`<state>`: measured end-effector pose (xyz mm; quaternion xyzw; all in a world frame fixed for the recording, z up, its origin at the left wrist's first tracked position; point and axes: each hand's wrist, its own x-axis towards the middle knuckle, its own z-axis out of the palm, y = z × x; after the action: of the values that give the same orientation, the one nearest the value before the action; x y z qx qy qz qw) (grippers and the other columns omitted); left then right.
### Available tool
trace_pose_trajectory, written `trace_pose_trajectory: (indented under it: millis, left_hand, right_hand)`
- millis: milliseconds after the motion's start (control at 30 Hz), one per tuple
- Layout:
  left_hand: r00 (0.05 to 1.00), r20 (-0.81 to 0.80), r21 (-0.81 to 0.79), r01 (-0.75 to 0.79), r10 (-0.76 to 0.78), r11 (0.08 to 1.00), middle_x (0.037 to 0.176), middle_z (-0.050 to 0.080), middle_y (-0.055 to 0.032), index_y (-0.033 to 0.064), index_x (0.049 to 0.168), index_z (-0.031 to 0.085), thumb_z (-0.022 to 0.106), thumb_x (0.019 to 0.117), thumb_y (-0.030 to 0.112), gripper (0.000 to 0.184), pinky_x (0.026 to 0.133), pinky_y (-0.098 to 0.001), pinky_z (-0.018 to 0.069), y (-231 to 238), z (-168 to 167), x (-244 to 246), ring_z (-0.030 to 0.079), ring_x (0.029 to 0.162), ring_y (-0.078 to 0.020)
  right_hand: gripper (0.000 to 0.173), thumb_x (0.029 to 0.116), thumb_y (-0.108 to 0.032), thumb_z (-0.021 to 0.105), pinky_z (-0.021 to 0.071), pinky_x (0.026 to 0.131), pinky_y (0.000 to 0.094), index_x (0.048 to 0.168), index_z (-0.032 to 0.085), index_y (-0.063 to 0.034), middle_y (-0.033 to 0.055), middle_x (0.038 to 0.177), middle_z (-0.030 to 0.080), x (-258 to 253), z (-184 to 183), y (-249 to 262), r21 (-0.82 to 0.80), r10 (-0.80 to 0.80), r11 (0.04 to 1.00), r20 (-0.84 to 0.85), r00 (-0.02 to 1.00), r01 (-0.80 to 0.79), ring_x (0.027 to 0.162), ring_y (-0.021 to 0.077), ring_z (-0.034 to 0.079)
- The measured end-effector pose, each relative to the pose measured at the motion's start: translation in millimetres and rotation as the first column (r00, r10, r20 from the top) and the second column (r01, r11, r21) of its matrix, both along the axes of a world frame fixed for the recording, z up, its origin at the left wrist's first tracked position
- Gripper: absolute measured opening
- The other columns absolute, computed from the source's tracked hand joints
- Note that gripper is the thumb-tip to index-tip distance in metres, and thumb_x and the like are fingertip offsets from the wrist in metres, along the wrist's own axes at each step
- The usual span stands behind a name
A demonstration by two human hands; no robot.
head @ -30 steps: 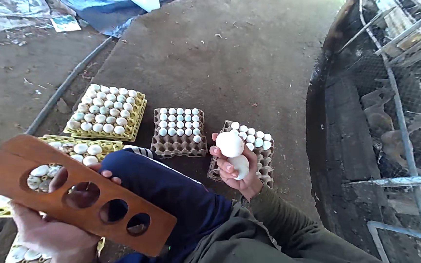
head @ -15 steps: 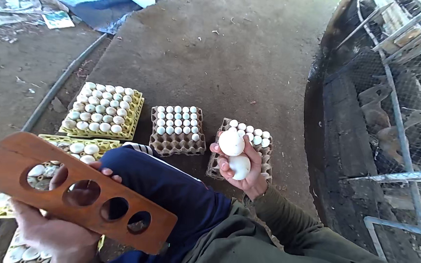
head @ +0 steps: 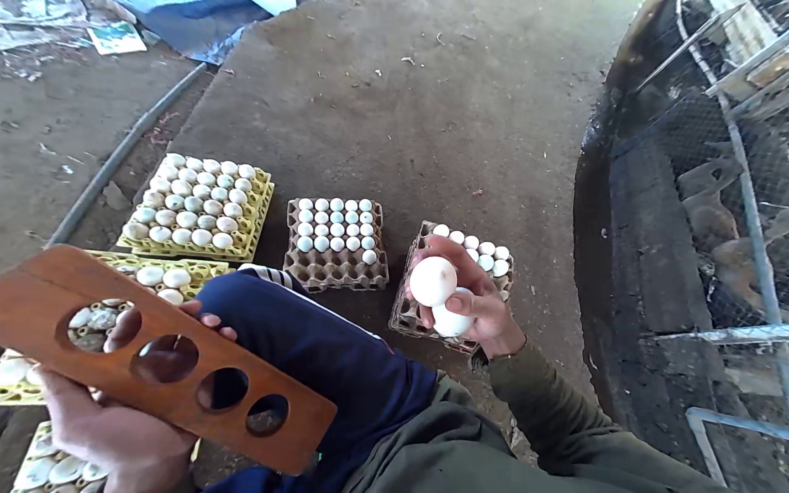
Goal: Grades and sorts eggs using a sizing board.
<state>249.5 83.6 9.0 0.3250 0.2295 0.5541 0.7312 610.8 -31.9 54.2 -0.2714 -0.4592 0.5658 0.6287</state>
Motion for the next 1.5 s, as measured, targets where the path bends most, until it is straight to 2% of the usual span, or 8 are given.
trace_pose_trajectory:
  millis: [400, 533, 700, 967, 1100, 1167, 1300, 1500]
  left_hand:
    - [1.0, -0.028, -0.002, -0.007, 0.007, 1.0, 0.127, 0.066, -0.0153, 0.018, 0.135, 0.055, -0.002, 0.0982, 0.067, 0.084, 0.087, -0.047, 0.0597, 1, -4, -3, 0.069, 0.106, -0.0323]
    - [1.0, -0.023, 0.006, -0.003, 0.004, 1.0, 0.127, 0.065, -0.0165, 0.0183, 0.138, 0.052, -0.003, 0.0991, 0.064, 0.081, 0.087, -0.047, 0.0597, 3, -10, -7, 0.069, 0.106, -0.033]
    - [1.0, -0.007, 0.007, -0.002, 0.002, 1.0, 0.131, 0.064, -0.0163, 0.0199, 0.138, 0.052, -0.002, 0.0992, 0.064, 0.08, 0.088, -0.048, 0.0592, 1, -10, -6, 0.068, 0.107, -0.0341]
    - [1.0, -0.023, 0.015, -0.002, 0.002, 1.0, 0.126, 0.066, -0.0161, 0.0182, 0.133, 0.057, -0.001, 0.0985, 0.068, 0.084, 0.088, -0.048, 0.0599, -2, -2, -8, 0.069, 0.107, -0.034]
    - [0.995, -0.06, -0.028, -0.077, 0.076, 0.997, 0.119, 0.071, -0.0115, 0.0233, 0.132, 0.059, -0.007, 0.0978, 0.065, 0.085, 0.083, -0.0473, 0.0619, -8, 10, 2, 0.071, 0.103, -0.0308]
    - [0.991, -0.063, -0.084, -0.123, 0.118, 0.989, 0.117, 0.072, -0.0089, 0.0254, 0.134, 0.057, -0.009, 0.0978, 0.064, 0.085, 0.078, -0.0451, 0.063, -11, 17, 6, 0.073, 0.099, -0.0279]
    - [0.99, 0.022, -0.156, -0.135, 0.14, 0.978, 0.114, 0.073, -0.0113, 0.0226, 0.134, 0.057, -0.006, 0.0982, 0.066, 0.084, 0.081, -0.047, 0.0619, -14, 21, 12, 0.073, 0.099, -0.0287]
    - [0.987, 0.043, -0.166, -0.148, 0.157, 0.975, 0.113, 0.072, -0.0148, 0.0179, 0.141, 0.052, -0.006, 0.0987, 0.066, 0.087, 0.083, -0.0468, 0.0615, -16, 19, 11, 0.073, 0.098, -0.0295]
  right_hand:
    - [0.05, 0.0888, -0.025, 0.071, 0.0624, 0.071, 0.0354, 0.134, 0.057, -0.0105, 0.006, 0.109, 0.07, 111, -7, -28, -0.148, -0.3, 0.819, 0.714, 0.633, 0.555, 0.081, 0.0161, 0.07]
    - [0.054, 0.0882, -0.027, 0.082, 0.0538, 0.093, 0.057, 0.132, 0.06, -0.005, 0.0178, 0.119, 0.07, 174, -46, -24, -0.201, 0.06, 0.559, 0.977, 0.203, 0.804, 0.104, 0.0333, 0.069]
    - [0.062, 0.0846, -0.023, 0.082, 0.0485, 0.099, 0.0633, 0.136, 0.056, 0.0001, 0.0269, 0.125, 0.064, 204, -111, -22, -0.297, 0.389, 0.432, 0.913, 0.121, 0.852, 0.117, 0.044, 0.062]
    - [0.052, 0.0942, -0.031, 0.072, 0.046, 0.104, 0.0613, 0.134, 0.06, -0.001, 0.0252, 0.124, 0.067, 203, -133, -22, -0.295, 0.367, 0.381, 0.918, 0.15, 0.876, 0.12, 0.0421, 0.062]
    - [0.032, 0.1078, -0.029, 0.048, 0.0574, 0.071, 0.0375, 0.109, 0.064, -0.0013, 0.0103, 0.089, 0.067, 171, -88, -13, -0.492, -0.33, 0.268, 0.761, 0.559, 0.828, 0.077, 0.0198, 0.066]
    - [0.028, 0.1081, -0.026, 0.036, 0.0612, 0.069, 0.0416, 0.107, 0.056, -0.0069, 0.0086, 0.086, 0.067, 138, -55, -2, -0.627, -0.441, 0.489, 0.423, 0.792, 0.607, 0.075, 0.023, 0.069]
    - [0.041, 0.0896, -0.026, 0.055, 0.0624, 0.062, 0.0366, 0.127, 0.039, -0.0188, 0.0057, 0.107, 0.068, 54, -11, 39, -0.461, -0.044, 0.875, 0.231, 0.972, 0.149, 0.082, 0.0226, 0.073]
    - [0.046, 0.083, -0.02, 0.077, 0.06, 0.084, 0.0309, 0.123, 0.056, -0.0119, 0.0014, 0.109, 0.071, -108, 41, 90, -0.196, 0.348, 0.937, 0.503, 0.791, -0.288, 0.096, 0.0114, 0.07]
